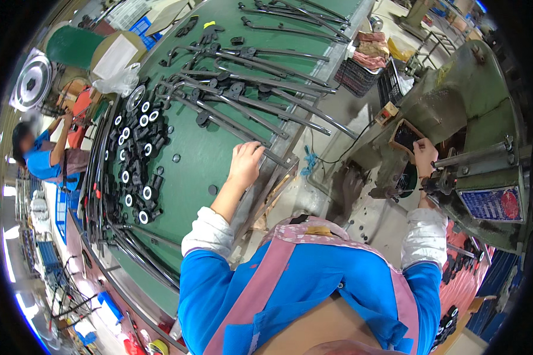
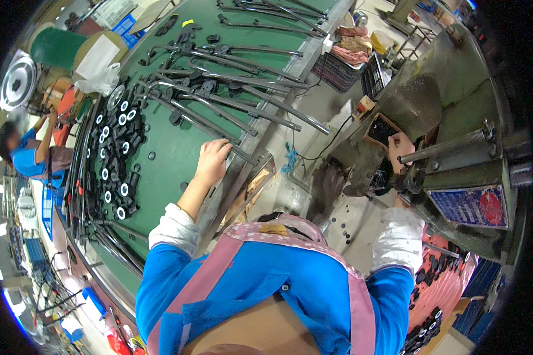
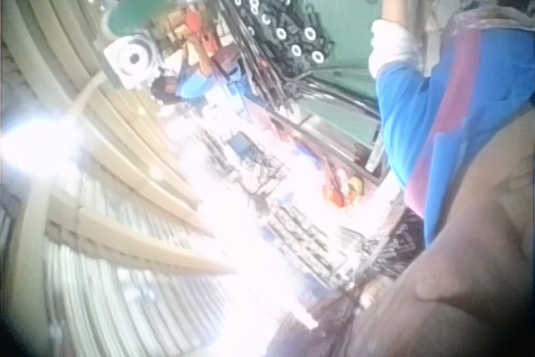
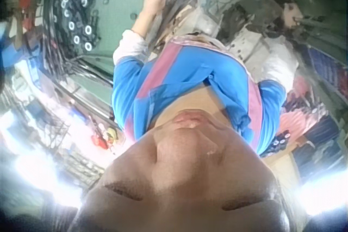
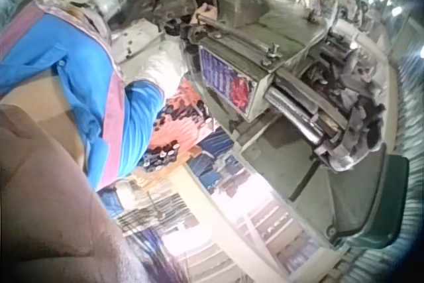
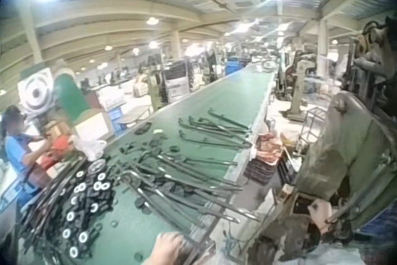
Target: The person repeatedly picks up metal rods and small black components, inserts them into a press machine, and removes the assembled parts. They place finished assemblies onto a nearby rack and continue the cycle with new components.
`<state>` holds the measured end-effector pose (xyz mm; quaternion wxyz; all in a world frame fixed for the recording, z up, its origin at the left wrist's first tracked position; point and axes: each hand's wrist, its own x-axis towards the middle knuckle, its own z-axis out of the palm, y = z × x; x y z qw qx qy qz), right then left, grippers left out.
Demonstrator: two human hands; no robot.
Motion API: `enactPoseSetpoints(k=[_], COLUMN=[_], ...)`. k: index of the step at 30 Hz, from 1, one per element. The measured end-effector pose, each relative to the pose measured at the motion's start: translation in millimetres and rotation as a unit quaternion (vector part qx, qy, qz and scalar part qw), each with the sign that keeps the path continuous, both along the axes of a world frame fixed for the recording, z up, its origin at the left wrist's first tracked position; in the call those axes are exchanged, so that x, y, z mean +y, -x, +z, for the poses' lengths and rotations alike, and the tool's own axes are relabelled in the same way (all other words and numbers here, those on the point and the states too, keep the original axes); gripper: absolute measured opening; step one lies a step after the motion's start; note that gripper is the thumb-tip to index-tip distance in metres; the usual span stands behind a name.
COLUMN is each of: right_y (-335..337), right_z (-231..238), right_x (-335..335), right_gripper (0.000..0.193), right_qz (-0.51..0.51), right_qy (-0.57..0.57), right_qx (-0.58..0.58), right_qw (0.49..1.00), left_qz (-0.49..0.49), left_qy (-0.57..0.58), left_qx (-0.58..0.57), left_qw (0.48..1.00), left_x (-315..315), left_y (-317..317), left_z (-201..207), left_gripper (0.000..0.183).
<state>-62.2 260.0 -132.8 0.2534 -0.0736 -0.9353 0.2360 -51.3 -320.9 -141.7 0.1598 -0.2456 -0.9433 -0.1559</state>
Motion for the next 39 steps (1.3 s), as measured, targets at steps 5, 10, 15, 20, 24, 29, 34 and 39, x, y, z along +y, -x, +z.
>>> enactPoseSetpoints(k=[5, 10, 15, 20, 24, 29, 34, 39], right_y=[-48, -113, -161, -166, -162, -156, -159, -161], right_z=[-5, 10, 50, 79, 82, 79, 70, 66], right_x=[-1, -33, -91, -121, -128, -128, -126, -117], right_gripper=[0.02, 0.016, 0.018, 0.022, 0.023, 0.024, 0.017, 0.015], right_qz=[-0.01, 0.007, -0.048, -0.082, -0.06, -0.078, -0.012, 0.059], right_qy=[0.169, 0.336, 0.451, 0.39, 0.464, 0.415, 0.032, -0.141], right_qx=[-0.031, -0.048, -0.014, -0.047, -0.008, -0.041, 0.045, 0.109], right_qw=[0.985, 0.941, 0.891, 0.916, 0.884, 0.906, 0.998, 0.982], left_qz=[-0.073, -0.18, -0.155, -0.095, -0.26, -0.328, -0.342, -0.315], left_qy=[-0.033, -0.01, 0.108, 0.137, 0.153, 0.114, 0.116, 0.091], left_qx=[-0.001, -0.018, -0.032, -0.062, -0.121, -0.122, -0.131, -0.222], left_qw=[0.997, 0.983, 0.982, 0.984, 0.946, 0.93, 0.923, 0.918], left_x=[19, 87, 121, 107, 81, 82, 102, 118], left_y=[60, 107, 124, 151, 148, 108, 37, -21], left_z=[10, -4, -31, -31, 11, 88, 127, 125], left_gripper=[0.032, 0.031, 0.038, 0.03, 0.03, 0.036, 0.042, 0.041])
